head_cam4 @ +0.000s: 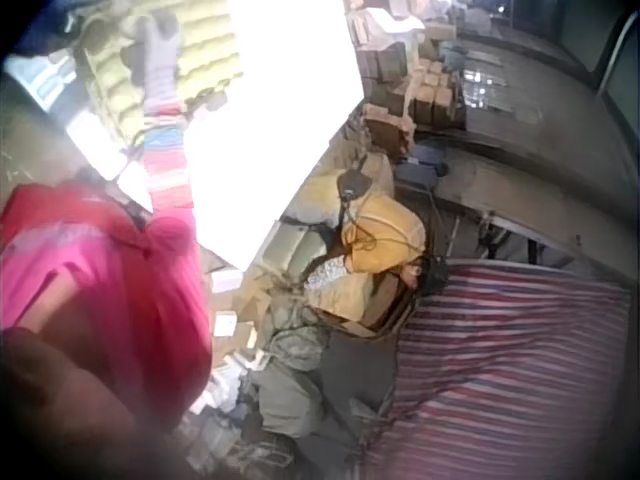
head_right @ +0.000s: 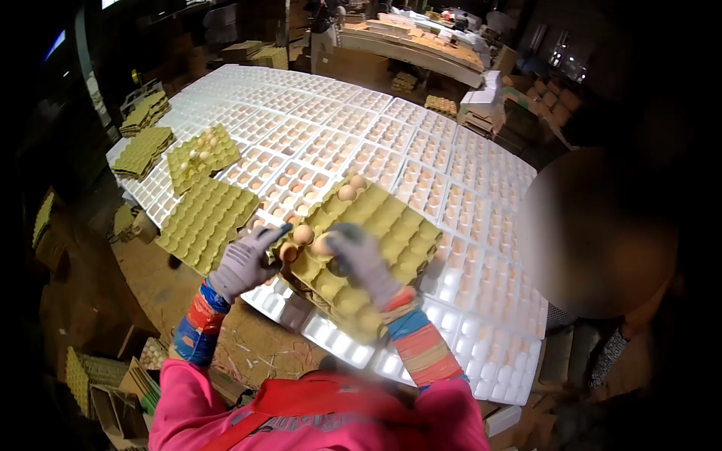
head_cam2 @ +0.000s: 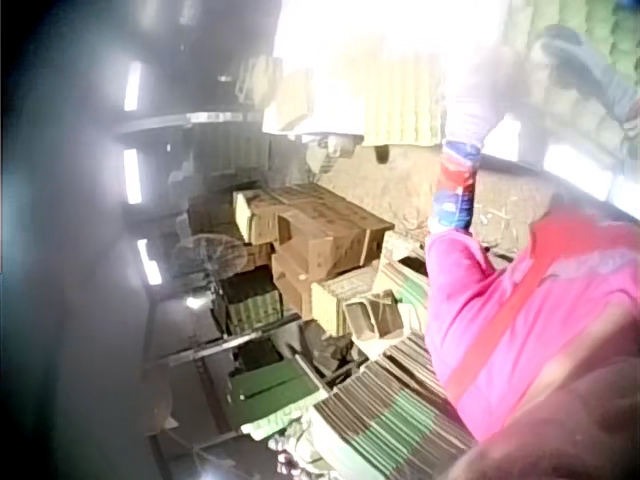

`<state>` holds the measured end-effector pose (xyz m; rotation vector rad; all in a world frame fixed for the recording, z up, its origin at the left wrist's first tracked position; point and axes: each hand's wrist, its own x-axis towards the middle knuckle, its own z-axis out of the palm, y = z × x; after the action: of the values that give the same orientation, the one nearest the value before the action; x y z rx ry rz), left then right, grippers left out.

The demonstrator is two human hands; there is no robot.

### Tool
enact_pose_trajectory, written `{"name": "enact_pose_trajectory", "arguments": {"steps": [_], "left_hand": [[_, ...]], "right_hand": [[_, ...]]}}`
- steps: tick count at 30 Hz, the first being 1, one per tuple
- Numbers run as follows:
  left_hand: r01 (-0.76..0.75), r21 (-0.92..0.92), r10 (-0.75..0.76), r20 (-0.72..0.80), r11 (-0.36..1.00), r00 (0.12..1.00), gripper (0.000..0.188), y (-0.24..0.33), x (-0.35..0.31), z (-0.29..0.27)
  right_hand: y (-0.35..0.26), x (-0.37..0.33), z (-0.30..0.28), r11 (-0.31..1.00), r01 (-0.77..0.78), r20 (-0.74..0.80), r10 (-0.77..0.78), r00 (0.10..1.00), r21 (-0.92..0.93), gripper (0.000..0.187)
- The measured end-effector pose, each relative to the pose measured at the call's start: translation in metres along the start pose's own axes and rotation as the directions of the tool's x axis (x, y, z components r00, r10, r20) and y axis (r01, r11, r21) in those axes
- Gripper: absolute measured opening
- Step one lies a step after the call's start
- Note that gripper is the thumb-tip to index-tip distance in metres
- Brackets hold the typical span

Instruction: The person sorts eggs by hand from a large group on a table into individual egg cartons, and subsequently covers a filled carton with loose brown material.

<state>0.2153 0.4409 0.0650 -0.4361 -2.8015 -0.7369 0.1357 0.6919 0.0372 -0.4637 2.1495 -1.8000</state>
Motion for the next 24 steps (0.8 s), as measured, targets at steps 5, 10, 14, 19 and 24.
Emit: {"name": "enact_pose_trajectory", "arguments": {"steps": [5, 10, 14, 19, 24], "left_hand": [[-0.130, 0.160, 0.083, 0.271, 0.979, 0.959, 0.047, -0.021, 0.015, -0.002], [0.310, -0.939, -0.230, 0.272, 0.150, 0.934, 0.057, -0.057, 0.013, -0.012], [0.030, -0.697, 0.055, 0.100, 0.717, 0.993, 0.063, -0.070, 0.032, -0.020], [-0.268, 0.317, 0.170, 0.305, 0.910, 0.937, 0.063, -0.012, 0.070, 0.000], [-0.257, 0.194, 0.216, 0.209, 0.947, 0.954, 0.034, -0.014, 0.078, -0.005]], "right_hand": [[-0.018, 0.060, -0.034, 0.965, -0.228, -0.239, 0.254, 0.937, 0.133, 0.037], [0.020, 0.129, -0.008, 0.275, -0.145, -0.235, -0.330, 0.914, -0.951, 0.053], [0.011, 0.123, -0.025, 0.830, 0.057, -0.274, -0.247, 0.930, -0.555, 0.038], [0.024, 0.116, -0.101, 0.993, 0.064, -0.170, -0.047, 0.984, 0.098, 0.046], [0.022, 0.197, -0.010, -0.116, -0.202, -0.152, -0.338, 0.929, -0.972, 0.020]]}}
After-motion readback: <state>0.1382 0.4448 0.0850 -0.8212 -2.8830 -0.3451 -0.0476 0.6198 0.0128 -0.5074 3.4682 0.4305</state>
